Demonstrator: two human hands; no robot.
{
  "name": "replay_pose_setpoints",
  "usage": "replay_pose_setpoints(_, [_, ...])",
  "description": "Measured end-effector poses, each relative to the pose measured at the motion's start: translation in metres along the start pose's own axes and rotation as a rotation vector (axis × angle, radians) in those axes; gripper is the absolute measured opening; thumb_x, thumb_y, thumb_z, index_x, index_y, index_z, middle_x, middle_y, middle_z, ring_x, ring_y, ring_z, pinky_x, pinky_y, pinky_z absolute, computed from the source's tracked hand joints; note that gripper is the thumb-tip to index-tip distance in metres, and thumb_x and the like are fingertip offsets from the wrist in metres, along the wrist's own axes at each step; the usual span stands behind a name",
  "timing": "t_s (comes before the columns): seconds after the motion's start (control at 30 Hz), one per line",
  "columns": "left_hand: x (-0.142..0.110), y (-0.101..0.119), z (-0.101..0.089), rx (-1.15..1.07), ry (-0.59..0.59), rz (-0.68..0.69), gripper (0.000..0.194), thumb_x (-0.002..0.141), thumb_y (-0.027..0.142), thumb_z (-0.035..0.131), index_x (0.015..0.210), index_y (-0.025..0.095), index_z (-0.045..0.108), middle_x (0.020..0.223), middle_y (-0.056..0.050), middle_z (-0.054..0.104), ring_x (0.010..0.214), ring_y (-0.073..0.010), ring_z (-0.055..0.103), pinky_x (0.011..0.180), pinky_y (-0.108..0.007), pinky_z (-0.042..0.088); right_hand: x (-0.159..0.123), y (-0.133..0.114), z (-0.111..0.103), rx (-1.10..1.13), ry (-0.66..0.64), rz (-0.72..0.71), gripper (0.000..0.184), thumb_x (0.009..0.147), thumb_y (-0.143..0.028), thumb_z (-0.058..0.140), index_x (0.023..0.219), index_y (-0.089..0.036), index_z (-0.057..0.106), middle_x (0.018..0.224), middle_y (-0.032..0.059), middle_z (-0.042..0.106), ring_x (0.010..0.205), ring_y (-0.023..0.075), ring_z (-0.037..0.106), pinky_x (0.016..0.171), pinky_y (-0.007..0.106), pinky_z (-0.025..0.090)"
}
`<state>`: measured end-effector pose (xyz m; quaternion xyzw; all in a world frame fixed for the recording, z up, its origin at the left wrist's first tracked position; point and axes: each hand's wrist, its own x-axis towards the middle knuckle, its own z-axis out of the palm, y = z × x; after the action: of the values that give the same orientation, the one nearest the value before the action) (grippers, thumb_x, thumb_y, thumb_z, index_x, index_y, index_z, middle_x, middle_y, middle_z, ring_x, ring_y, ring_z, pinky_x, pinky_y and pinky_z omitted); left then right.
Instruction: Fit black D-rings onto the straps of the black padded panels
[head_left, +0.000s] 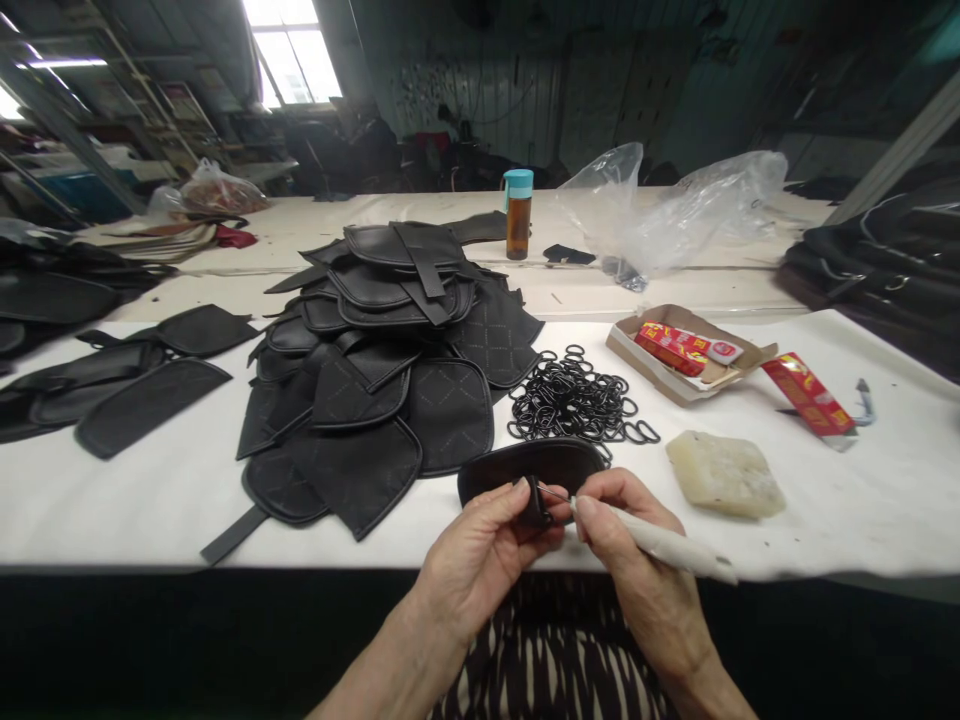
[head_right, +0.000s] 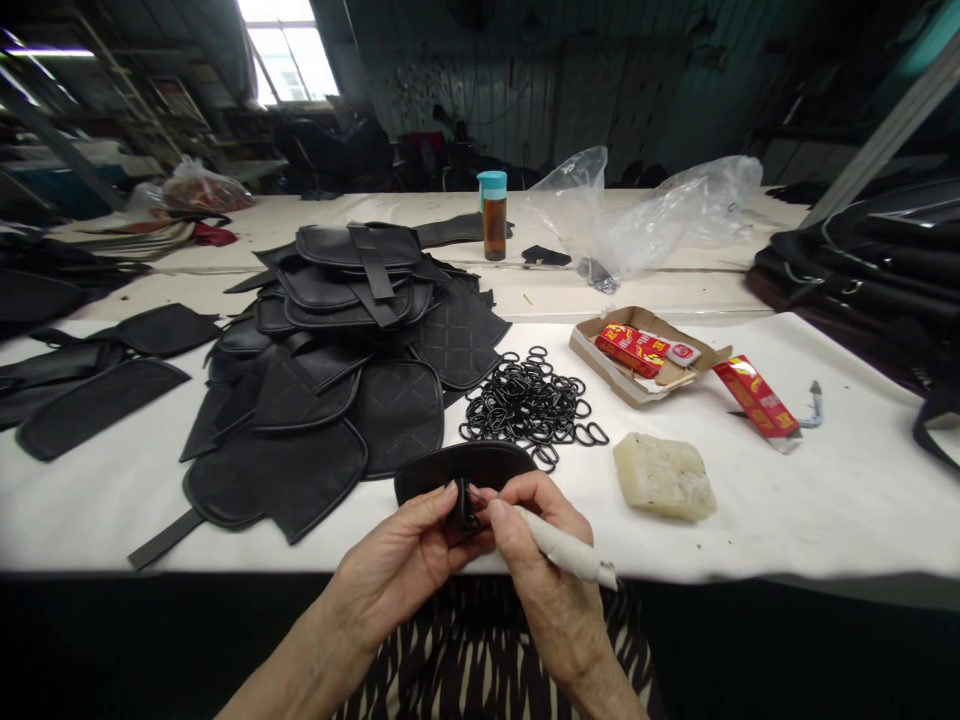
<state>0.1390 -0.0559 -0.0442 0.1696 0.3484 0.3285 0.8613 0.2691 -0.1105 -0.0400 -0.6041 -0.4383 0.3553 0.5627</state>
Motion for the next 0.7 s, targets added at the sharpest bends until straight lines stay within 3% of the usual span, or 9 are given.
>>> replay_pose_setpoints(0.2, [0.003,-0.005,0.002,-0.038,0.104,0.067,0.017,0.081,0.016,0.057,0.071,0.007,0.068,0.078,-0.010,0.070,0.070,-0.0164,0.064,0.074,-0.033,0.053,-0.002,0.001,-0.022,-0.099,-0.131,-0.186,0.015,0.082,-0.031,0.056,0.072,-0.021,0.055,0.060,-0.0031,0.052,0.051,0.0101,0.044,0.046,0.020,0.037])
replay_pose_setpoints(0.43, [0.002,-0.007,0.000,-0.062,0.112,0.060,0.017,0.080,0.014,0.056,0.070,0.006,0.067,0.077,-0.012,0.069,0.071,-0.0177,0.065,0.078,-0.035,0.052,-0.013,-0.008,-0.031,-0.083,0.071,-0.204,0.012,0.080,-0.031,0.060,0.074,-0.022,0.055,0.071,-0.0007,0.056,0.062,0.0121,0.049,0.050,0.020,0.038])
replay_pose_setpoints(0.7, [0.001,-0.008,0.004,-0.058,0.146,0.082,0.016,0.079,0.014,0.058,0.068,0.006,0.067,0.073,-0.011,0.069,0.067,-0.0172,0.065,0.074,-0.032,0.053,-0.024,-0.012,-0.030,-0.017,0.150,-0.117,0.013,0.077,-0.034,0.063,0.075,-0.022,0.058,0.074,0.0006,0.059,0.063,0.0129,0.052,0.045,0.020,0.035])
